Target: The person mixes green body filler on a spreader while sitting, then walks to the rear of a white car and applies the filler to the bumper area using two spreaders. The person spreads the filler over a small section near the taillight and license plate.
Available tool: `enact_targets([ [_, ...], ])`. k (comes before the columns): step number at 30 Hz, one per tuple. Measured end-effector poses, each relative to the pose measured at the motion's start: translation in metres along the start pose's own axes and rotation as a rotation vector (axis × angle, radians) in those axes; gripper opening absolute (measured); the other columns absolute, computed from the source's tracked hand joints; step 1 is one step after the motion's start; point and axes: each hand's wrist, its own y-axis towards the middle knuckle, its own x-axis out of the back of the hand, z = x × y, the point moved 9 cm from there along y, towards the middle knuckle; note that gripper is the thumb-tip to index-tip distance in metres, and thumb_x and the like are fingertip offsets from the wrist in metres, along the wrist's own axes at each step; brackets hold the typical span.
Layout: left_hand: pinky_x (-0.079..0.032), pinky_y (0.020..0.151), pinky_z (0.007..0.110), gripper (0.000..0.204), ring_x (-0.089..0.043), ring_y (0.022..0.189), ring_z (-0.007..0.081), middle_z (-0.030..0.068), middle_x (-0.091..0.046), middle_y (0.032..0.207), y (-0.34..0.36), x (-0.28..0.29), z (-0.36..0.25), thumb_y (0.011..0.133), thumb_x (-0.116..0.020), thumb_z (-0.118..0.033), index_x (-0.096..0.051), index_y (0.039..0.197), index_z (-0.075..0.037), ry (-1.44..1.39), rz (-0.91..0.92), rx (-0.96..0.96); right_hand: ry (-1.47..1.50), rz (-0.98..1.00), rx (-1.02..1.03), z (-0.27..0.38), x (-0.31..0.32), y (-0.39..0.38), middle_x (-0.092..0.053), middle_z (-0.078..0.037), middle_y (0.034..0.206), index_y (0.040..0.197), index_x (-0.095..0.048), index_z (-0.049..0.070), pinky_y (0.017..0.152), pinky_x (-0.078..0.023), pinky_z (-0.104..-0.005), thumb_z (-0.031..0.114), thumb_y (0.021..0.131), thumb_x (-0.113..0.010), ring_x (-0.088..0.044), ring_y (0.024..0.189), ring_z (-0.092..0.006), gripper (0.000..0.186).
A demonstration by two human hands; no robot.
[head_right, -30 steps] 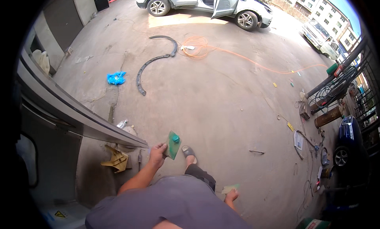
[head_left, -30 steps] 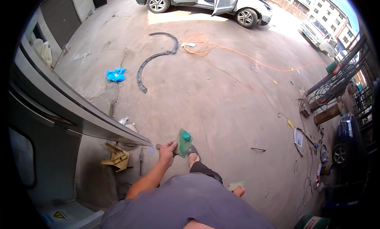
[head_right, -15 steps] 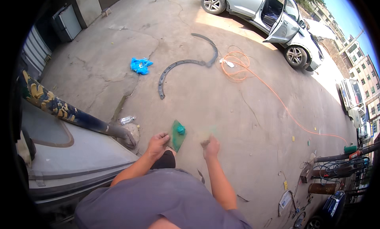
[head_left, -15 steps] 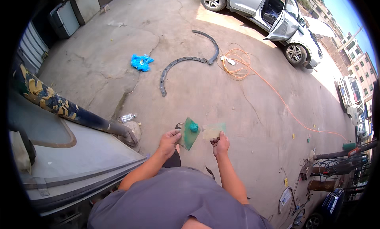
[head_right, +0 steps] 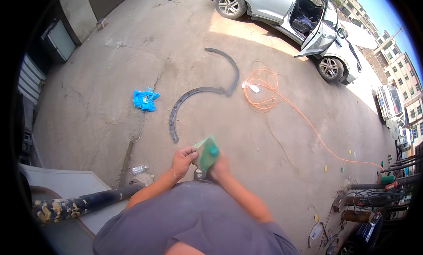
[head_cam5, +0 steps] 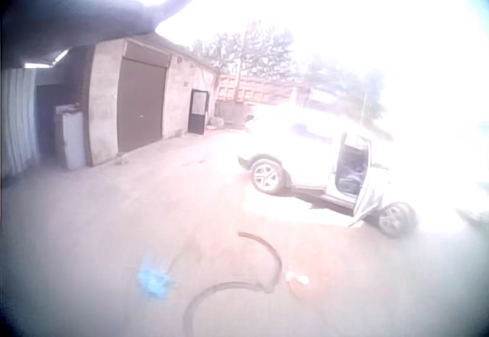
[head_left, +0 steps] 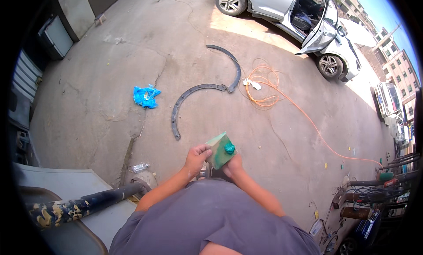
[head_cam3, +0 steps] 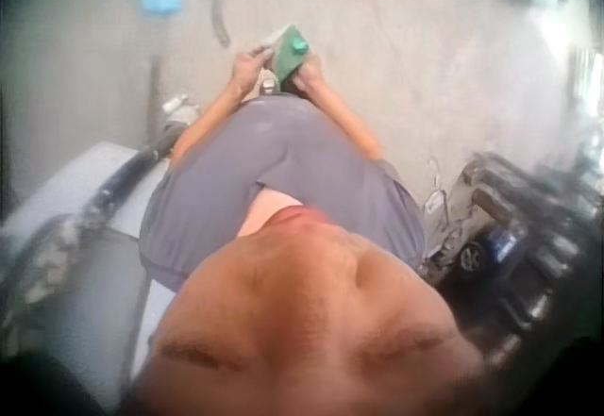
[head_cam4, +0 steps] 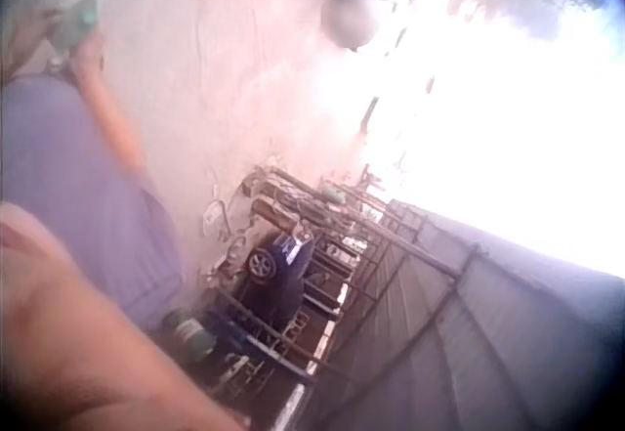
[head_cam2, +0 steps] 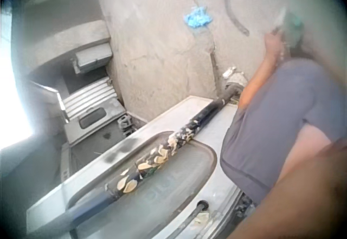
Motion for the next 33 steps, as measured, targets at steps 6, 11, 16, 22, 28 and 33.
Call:
enact_targets([
  [6, -0.052, 0.077, 0.028, 0.022, -0.065, 0.086, 0.0139, 0.008, -0.069, 0.099, 0.149, 0.056, -0.046, 0.098, -0.059, -0.009, -0.062, 0.115, 0.005, -0.155, -0.132, -0.027, -0.159, 0.151, -0.242, 0.028, -0.003, 0.137, -0.065, -0.007, 0.106, 0.119, -0.059, 0.002, 0.083, -0.052, -0.036, 0.027, 0.103, -0.051, -0.062, 0.093, -0.0167, 0.031],
  [11, -0.052, 0.091, 0.033, 0.022, -0.066, 0.1, 0.0191, 0.0126, -0.069, 0.109, 0.289, 0.119, -0.103, 0.099, -0.055, -0.005, -0.06, 0.118, 0.006, -0.288, -0.256, -0.075, -0.71, 0.316, -0.147, 0.12, -0.062, 0.251, -0.056, 0.0, 0.083, 0.093, -0.059, 0.005, 0.076, -0.047, -0.0302, 0.038, 0.102, -0.056, -0.051, 0.078, -0.0108, 0.034],
  [16, -0.053, 0.089, 0.031, 0.024, -0.067, 0.096, 0.0182, 0.0122, -0.069, 0.109, 0.387, 0.187, -0.181, 0.099, -0.054, -0.004, -0.059, 0.12, 0.007, -0.233, -0.412, -0.158, -1.021, 0.458, -0.165, 0.181, -0.127, 0.392, -0.061, -0.004, 0.082, 0.095, -0.065, 0.002, 0.079, -0.047, -0.0312, 0.047, 0.103, -0.05, -0.056, 0.081, -0.0132, 0.049],
  [22, -0.051, 0.094, 0.034, 0.022, -0.066, 0.101, 0.0197, 0.0133, -0.068, 0.112, 0.477, 0.26, -0.275, 0.1, -0.052, -0.004, -0.058, 0.119, 0.007, -0.281, -0.572, -0.319, -1.222, 1.003, -0.072, 0.233, -0.279, 0.499, -0.061, -0.02, 0.128, 0.133, -0.057, -0.002, 0.103, -0.042, -0.0411, 0.056, 0.103, -0.041, -0.056, 0.12, -0.0328, 0.067],
  [28, -0.053, 0.09, 0.033, 0.02, -0.066, 0.098, 0.0199, 0.0133, -0.068, 0.109, 0.6, 0.355, -0.29, 0.1, -0.053, -0.003, -0.058, 0.116, 0.008, -0.392, -0.729, -0.285, -1.215, 1.202, -0.345, 0.228, -0.33, 0.642, -0.042, -0.024, 0.152, 0.149, -0.039, -0.004, 0.118, -0.027, -0.0425, 0.055, 0.104, -0.038, -0.037, 0.143, -0.0369, 0.074],
  [33, -0.053, 0.088, 0.032, 0.021, -0.066, 0.097, 0.0195, 0.0129, -0.068, 0.107, 0.758, 0.479, -0.335, 0.1, -0.054, -0.005, -0.058, 0.116, 0.008, -0.321, -0.673, -0.267, -1.209, 1.085, -0.286, 0.257, -0.407, 0.788, -0.033, -0.024, 0.157, 0.151, -0.034, -0.005, 0.121, -0.019, -0.0422, 0.054, 0.104, -0.038, -0.028, 0.148, -0.0347, 0.076],
])
